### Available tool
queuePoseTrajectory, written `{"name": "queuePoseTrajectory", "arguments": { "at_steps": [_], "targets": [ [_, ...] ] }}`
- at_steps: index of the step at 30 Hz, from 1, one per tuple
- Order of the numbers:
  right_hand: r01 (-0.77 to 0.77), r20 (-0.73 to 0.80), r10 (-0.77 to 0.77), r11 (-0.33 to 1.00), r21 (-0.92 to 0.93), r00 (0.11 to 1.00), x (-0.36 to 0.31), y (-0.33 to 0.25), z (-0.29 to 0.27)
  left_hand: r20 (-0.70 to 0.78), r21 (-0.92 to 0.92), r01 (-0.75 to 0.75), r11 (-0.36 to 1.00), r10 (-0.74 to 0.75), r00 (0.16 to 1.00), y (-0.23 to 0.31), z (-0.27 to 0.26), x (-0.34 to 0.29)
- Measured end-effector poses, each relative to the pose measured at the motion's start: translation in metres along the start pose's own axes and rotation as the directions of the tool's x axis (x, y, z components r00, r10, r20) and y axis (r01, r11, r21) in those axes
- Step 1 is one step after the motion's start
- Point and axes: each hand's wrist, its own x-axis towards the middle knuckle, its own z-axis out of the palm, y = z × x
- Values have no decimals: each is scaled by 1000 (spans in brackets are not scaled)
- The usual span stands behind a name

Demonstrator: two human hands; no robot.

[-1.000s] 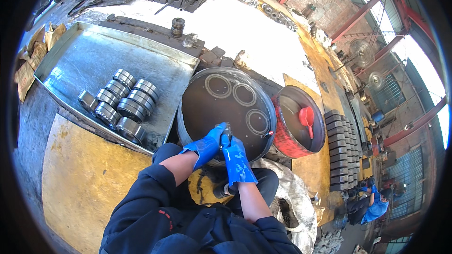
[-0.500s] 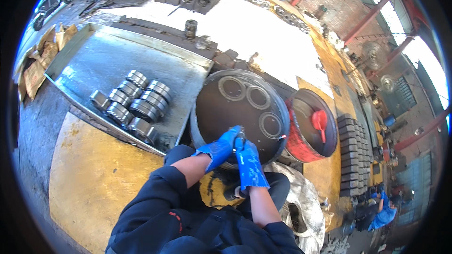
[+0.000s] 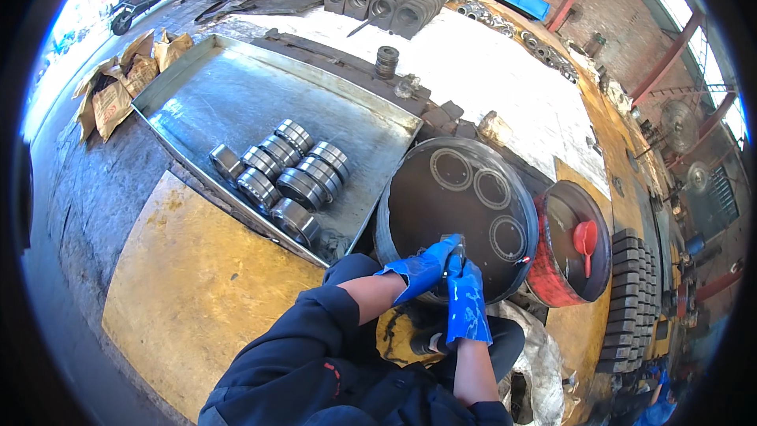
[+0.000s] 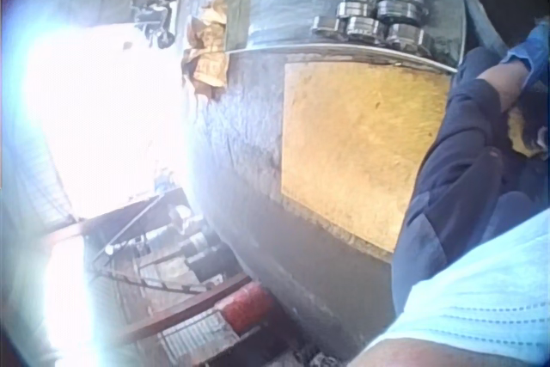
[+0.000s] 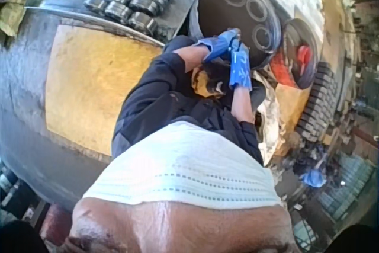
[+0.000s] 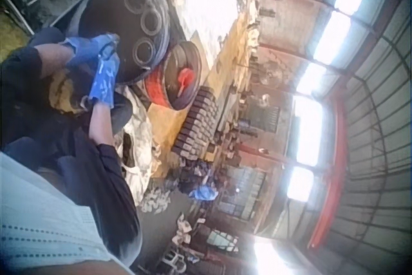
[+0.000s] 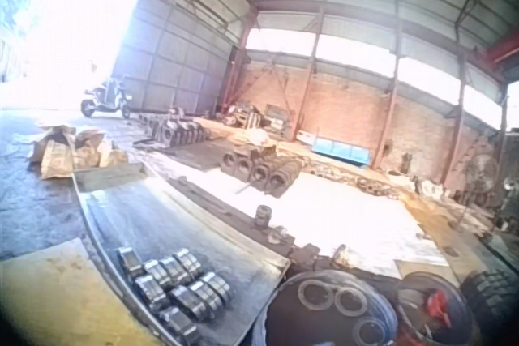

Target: The person washes metal bearings in a container of liquid by hand, rotating and rubbing the components, and places the cleaned bearings onto a metal tray.

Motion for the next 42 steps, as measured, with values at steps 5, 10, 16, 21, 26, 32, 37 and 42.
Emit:
{"name": "queuePoseTrajectory", "arguments": {
  "at_steps": [5,10,16,21,26,32,37,42],
  "targets": [
    [-27,-32,28,999,40,999,-7,-6,-4,-29,5,-7,1000,7,1000,1,2,-4],
    [-5,-37,6,1000,21,999,1,3,2,-16,17,-33,999,33,999,2,1,-2],
    [31,-44,-29,999,39,999,0,5,5,-48,-57,55,997,-58,997,5,2,-6],
    [-34,-21,35,998,54,999,-14,1,-11,128,-37,87,995,-82,988,-14,-10,9],
    [184,-85,-164,919,348,983,-10,23,7,127,-40,-20,999,25,992,-16,-13,30],
    [230,8,-246,916,328,969,-2,-21,1,374,-12,59,998,-50,926,13,-79,88],
    [4,-142,16,990,138,990,-13,2,-7,62,-123,168,978,-161,985,1,0,22],
    [136,-308,-38,943,303,951,-24,-6,-5,58,-83,184,979,-180,982,3,-8,22]
  ]
}}
